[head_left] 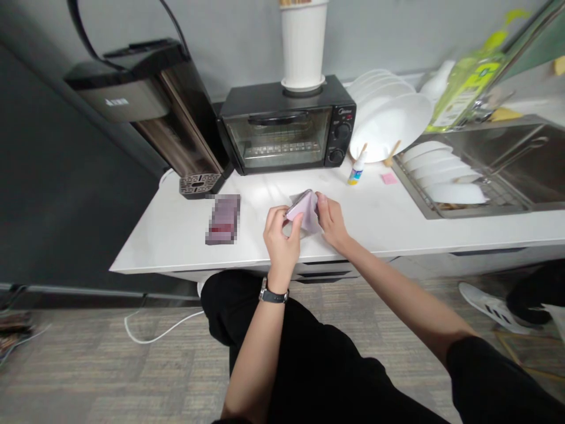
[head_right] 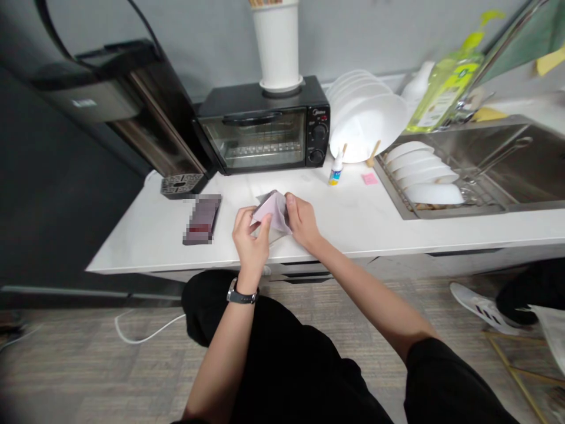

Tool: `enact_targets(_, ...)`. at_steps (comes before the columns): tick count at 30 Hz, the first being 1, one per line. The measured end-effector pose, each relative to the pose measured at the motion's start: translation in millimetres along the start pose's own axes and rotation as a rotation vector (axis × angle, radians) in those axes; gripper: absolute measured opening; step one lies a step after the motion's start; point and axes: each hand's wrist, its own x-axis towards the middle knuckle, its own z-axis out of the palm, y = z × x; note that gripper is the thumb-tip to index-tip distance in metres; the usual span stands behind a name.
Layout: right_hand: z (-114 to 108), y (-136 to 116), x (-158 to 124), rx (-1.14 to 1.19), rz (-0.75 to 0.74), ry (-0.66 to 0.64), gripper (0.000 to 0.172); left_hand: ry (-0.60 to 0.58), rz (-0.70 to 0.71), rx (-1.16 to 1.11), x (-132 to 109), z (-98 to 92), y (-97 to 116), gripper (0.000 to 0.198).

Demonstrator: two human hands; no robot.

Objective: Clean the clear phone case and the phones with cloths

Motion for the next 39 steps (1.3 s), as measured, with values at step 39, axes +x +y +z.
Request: enact_targets(39, 3, -22, 54, -0.465, -0.545, -0.184, 0.054, -0.481, -0.069, 0.489, 6, 22.3, -30, 0.016)
